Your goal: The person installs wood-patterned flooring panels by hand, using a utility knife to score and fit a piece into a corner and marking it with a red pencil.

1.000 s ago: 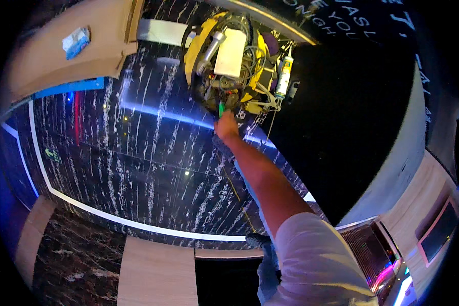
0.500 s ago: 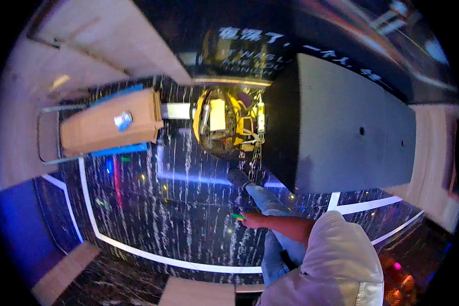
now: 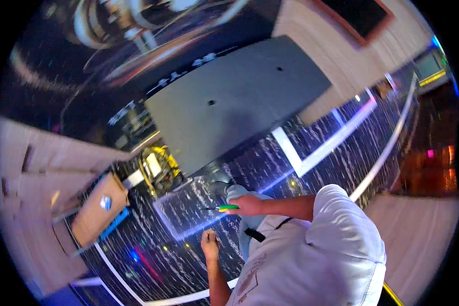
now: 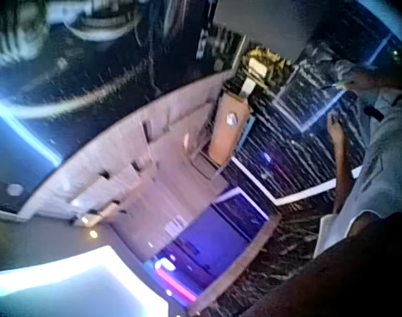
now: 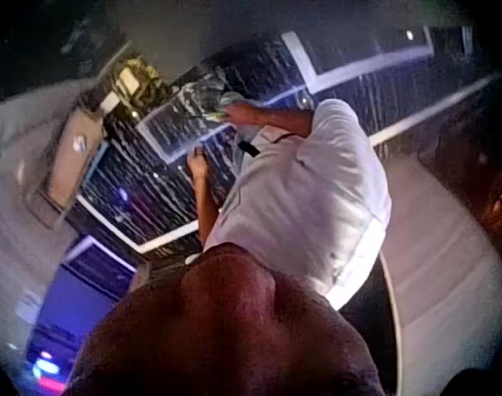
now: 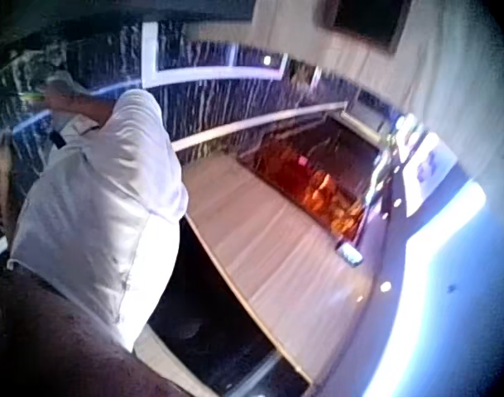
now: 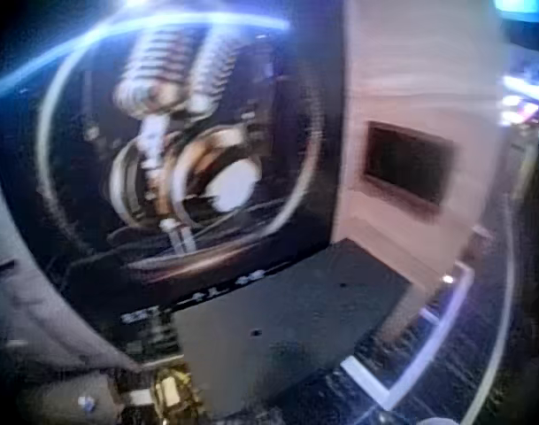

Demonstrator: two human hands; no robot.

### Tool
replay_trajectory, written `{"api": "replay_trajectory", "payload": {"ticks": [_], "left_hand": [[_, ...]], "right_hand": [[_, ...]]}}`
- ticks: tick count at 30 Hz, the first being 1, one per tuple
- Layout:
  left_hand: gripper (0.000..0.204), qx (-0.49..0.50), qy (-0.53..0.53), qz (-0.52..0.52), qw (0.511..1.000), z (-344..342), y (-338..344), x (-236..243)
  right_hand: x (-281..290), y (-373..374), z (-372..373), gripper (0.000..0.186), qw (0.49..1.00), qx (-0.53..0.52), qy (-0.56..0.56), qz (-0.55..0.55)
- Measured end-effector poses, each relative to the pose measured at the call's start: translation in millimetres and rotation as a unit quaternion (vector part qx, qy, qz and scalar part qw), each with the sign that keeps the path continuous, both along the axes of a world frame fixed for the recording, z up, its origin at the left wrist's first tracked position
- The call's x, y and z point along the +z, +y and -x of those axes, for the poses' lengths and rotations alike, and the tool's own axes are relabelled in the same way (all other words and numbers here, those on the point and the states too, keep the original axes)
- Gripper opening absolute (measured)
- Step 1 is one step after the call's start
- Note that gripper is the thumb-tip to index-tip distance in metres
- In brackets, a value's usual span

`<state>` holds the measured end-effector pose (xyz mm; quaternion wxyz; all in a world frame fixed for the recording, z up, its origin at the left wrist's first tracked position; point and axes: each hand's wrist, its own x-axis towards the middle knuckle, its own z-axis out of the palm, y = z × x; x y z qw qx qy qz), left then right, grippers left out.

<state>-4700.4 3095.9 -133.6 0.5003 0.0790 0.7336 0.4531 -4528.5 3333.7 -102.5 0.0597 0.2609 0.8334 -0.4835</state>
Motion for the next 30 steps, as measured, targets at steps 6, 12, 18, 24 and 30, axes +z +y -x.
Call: {"api": "replay_trajectory", "payload": {"ticks": [6,12,18,24,30], "left_hand": [[0.018,-0.129,0.007,-0.076,0.989,-93.7,111.2,54.9],[0.019,-0.224,-0.035,-0.083,0.970,-213.4,193.6,119.4],[0.020,-0.320,-0.074,-0.097,0.939,-374.1,267.8,176.0],[0.020,-0.368,-0.002,-0.145,0.918,-528.7,311.2,228.9],[0.023,-0.393,0.035,-0.159,0.905,-615.4,332.3,237.3]], "right_hand": [[54.3,6.1,-124.5,0.041,0.982,-0.185,0.034,-0.033],[110.3,16.4,-245.0,0.036,0.946,-0.286,0.089,-0.128],[120.5,33.3,-403.0,0.030,0.890,-0.396,0.102,-0.202],[170.3,65.2,-555.1,0.027,0.848,-0.391,0.065,-0.352],[180.3,95.8,-642.3,0.027,0.843,-0.377,0.062,-0.379]]}}
